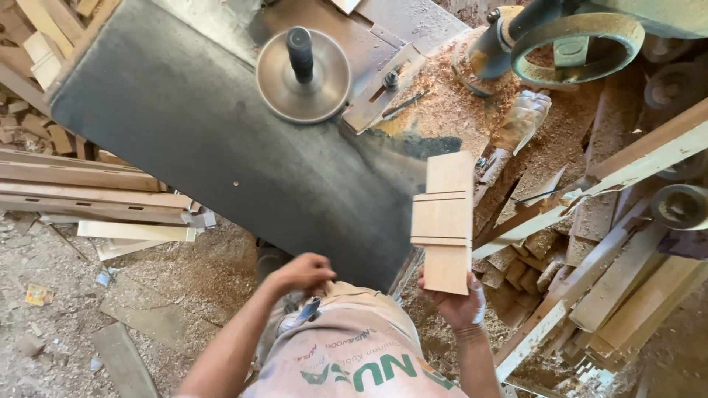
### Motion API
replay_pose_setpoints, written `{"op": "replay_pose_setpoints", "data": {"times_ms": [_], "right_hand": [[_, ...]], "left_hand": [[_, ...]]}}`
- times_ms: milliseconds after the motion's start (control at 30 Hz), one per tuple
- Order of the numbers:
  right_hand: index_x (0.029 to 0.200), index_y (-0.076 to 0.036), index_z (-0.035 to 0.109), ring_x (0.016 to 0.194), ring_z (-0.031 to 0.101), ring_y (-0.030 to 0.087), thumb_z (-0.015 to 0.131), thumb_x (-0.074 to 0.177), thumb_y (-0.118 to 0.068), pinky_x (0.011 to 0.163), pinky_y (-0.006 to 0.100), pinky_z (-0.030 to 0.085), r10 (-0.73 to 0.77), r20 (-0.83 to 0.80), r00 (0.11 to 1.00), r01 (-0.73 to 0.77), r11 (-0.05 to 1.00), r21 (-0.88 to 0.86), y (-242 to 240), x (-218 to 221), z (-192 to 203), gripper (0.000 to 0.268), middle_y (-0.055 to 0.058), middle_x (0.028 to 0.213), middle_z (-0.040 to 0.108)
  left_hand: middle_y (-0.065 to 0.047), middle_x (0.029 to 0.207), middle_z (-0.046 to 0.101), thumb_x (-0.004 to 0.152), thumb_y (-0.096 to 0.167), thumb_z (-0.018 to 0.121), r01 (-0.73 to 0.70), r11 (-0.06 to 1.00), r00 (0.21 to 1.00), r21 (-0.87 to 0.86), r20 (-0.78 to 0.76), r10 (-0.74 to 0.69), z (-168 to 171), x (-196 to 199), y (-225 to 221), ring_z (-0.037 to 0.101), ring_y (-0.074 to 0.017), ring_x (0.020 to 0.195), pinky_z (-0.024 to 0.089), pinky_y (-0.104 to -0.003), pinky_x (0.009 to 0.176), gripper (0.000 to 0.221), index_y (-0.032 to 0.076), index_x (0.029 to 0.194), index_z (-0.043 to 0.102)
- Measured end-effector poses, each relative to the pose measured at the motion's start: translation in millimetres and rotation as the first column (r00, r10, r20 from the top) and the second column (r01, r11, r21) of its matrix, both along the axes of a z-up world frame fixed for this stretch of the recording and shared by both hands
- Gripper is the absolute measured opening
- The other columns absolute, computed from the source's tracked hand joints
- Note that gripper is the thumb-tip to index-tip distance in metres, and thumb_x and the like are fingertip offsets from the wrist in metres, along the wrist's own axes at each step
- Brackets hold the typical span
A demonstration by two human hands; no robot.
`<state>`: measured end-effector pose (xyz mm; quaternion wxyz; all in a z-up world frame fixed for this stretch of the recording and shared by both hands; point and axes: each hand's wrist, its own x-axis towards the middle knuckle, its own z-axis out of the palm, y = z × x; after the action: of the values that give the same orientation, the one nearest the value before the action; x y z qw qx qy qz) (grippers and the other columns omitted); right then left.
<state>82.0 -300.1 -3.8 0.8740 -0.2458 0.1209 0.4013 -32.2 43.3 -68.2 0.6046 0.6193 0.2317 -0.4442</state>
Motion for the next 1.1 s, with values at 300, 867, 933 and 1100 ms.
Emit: {"op": "replay_pose_setpoints", "data": {"times_ms": [300, 867, 933, 1100], "right_hand": [[0.150, -0.010, 0.049, 0.103, 0.068, 0.038, 0.085, 0.068, -0.012, 0.089, 0.052, 0.057, 0.235, 0.570, 0.787, 0.229, 0.748, -0.624, 19, 40, -60, 0.090, 0.028, 0.119, 0.067], [0.145, -0.024, 0.057, 0.126, 0.055, 0.044, 0.087, 0.064, -0.064, 0.107, 0.054, 0.044, 0.884, 0.466, 0.042, 0.685, 0.314, -0.658, 68, 50, -130, 0.095, 0.020, 0.135, 0.050], [0.145, -0.022, 0.059, 0.122, 0.057, 0.043, 0.090, 0.065, -0.050, 0.106, 0.053, 0.044, 0.871, 0.492, -0.010, 0.695, 0.360, -0.623, 68, 56, -136, 0.090, 0.019, 0.130, 0.052], [0.143, -0.020, 0.060, 0.117, 0.059, 0.043, 0.089, 0.058, -0.041, 0.102, 0.052, 0.046, 0.876, 0.471, -0.105, 0.692, 0.405, -0.597, 73, 89, -138, 0.092, 0.021, 0.124, 0.054]], "left_hand": [[-0.021, 0.122, 0.074, 0.094, 0.045, 0.049, 0.385, 0.527, 0.902, 0.757, -0.429, -0.042, -66, -177, 117, 0.068, -0.0438, 0.119, 0.056, -0.063, 0.087, 0.054, 0.008, 0.120, 0.079], [-0.018, 0.071, 0.070, 0.094, 0.043, 0.065, -0.605, 0.757, 0.793, 0.247, 0.102, 0.601, -10, 118, -62, 0.070, -0.0227, 0.048, 0.061, -0.028, 0.036, 0.048, -0.005, 0.099, 0.063], [-0.020, 0.070, 0.071, 0.094, 0.043, 0.062, -0.674, 0.693, 0.727, 0.255, 0.067, 0.683, -12, 127, -65, 0.071, -0.0250, 0.048, 0.062, -0.030, 0.036, 0.051, -0.008, 0.098, 0.062], [-0.022, 0.070, 0.071, 0.093, 0.041, 0.065, -0.743, 0.622, 0.652, 0.248, 0.056, 0.756, -3, 141, -62, 0.071, -0.0268, 0.047, 0.061, -0.031, 0.035, 0.049, -0.008, 0.097, 0.060]]}}
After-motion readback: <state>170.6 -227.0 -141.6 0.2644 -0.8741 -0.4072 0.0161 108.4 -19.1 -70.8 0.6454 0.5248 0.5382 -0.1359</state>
